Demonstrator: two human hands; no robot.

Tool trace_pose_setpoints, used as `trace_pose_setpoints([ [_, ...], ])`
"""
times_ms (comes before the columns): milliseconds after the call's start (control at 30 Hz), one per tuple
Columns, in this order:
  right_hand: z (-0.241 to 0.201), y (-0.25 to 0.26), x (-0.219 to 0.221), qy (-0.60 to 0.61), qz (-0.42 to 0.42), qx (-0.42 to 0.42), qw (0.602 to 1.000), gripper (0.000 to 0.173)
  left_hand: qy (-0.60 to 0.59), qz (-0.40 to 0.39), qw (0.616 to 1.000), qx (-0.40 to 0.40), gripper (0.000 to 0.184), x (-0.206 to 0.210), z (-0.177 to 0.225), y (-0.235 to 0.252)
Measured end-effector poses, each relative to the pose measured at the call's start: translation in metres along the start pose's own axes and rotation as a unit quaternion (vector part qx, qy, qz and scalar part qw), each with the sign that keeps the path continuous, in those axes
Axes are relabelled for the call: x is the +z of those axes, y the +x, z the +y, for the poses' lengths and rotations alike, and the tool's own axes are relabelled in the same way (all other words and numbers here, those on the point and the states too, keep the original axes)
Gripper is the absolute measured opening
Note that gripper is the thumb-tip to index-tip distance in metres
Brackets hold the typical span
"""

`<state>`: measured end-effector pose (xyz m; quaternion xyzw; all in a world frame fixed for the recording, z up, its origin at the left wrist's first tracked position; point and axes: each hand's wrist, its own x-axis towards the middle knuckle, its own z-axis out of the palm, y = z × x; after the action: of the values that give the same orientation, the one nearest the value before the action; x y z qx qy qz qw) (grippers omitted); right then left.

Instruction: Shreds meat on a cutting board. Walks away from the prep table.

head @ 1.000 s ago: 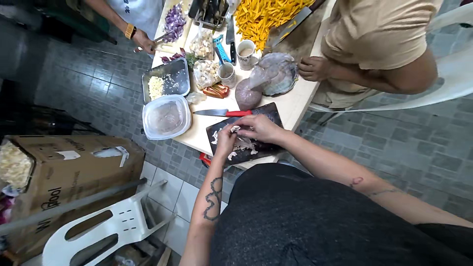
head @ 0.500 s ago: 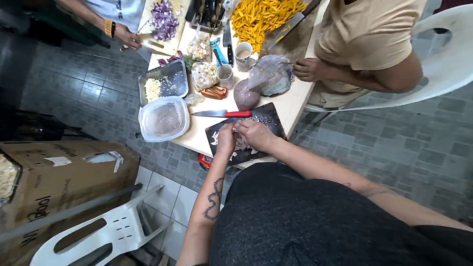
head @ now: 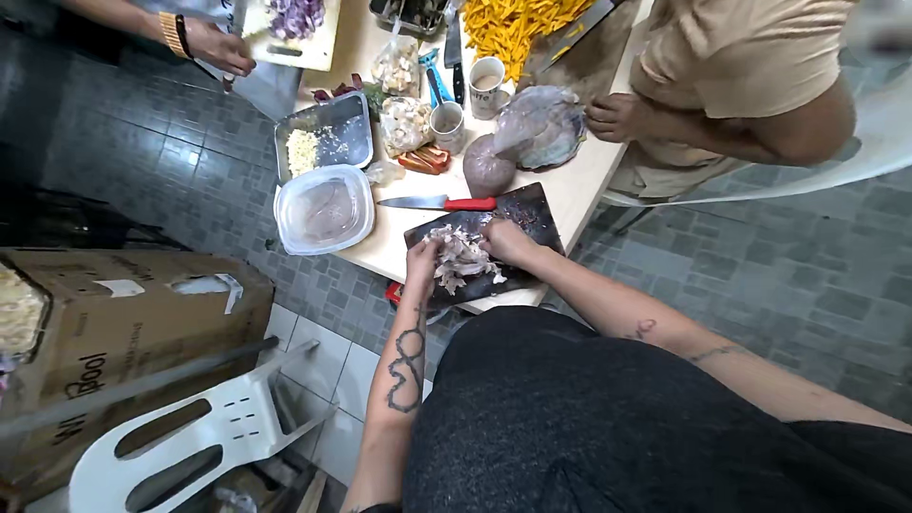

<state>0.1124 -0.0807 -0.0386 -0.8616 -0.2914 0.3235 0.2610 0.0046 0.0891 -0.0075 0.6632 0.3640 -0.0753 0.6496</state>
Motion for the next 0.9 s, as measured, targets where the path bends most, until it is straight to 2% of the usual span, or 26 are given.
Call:
trace_pose_setpoints([
  [67, -0.007, 0.001, 0.001, 0.008, -0.018, -0.002, 1.000, 0.031, -0.047, 0.025, 0.998, -0.018, 0.027, 0.004, -0.005, 0.002],
  [167, -0.028, -0.007, 0.002, 0.070, 0.071, -0.077, 0.992, 0.028, -0.070, 0.029, 0.997, -0.016, 0.028, 0.007, -0.010, 0.000],
  [233, -0.040, -0.008, 0.008, 0.105, 0.086, -0.121, 0.983, 0.030, -0.079, 0.019, 0.997, -0.007, 0.027, 0.012, -0.013, -0.002],
  [333, -0.050, -0.007, 0.019, 0.121, 0.102, -0.129, 0.979, 0.033, -0.123, -0.002, 0.992, -0.002, 0.026, 0.019, -0.012, -0.003],
  [400, -0.051, -0.007, 0.023, 0.127, 0.141, -0.148, 0.971, 0.030, -0.151, -0.004, 0.989, 0.007, 0.025, 0.019, -0.010, -0.006],
  [667, -0.066, -0.016, 0.019, 0.129, 0.225, -0.122, 0.958, 0.027, -0.125, 0.009, 0.991, 0.057, 0.032, 0.023, 0.001, -0.015],
  [800, -0.072, -0.019, 0.014, 0.105, 0.209, -0.110, 0.966, 0.026, -0.116, 0.029, 0.991, 0.060, 0.039, 0.026, 0.002, -0.017],
  [900, -0.073, -0.020, 0.015, 0.095, 0.195, -0.106, 0.970, 0.021, -0.105, 0.034, 0.992, 0.065, 0.037, 0.024, 0.004, -0.019],
])
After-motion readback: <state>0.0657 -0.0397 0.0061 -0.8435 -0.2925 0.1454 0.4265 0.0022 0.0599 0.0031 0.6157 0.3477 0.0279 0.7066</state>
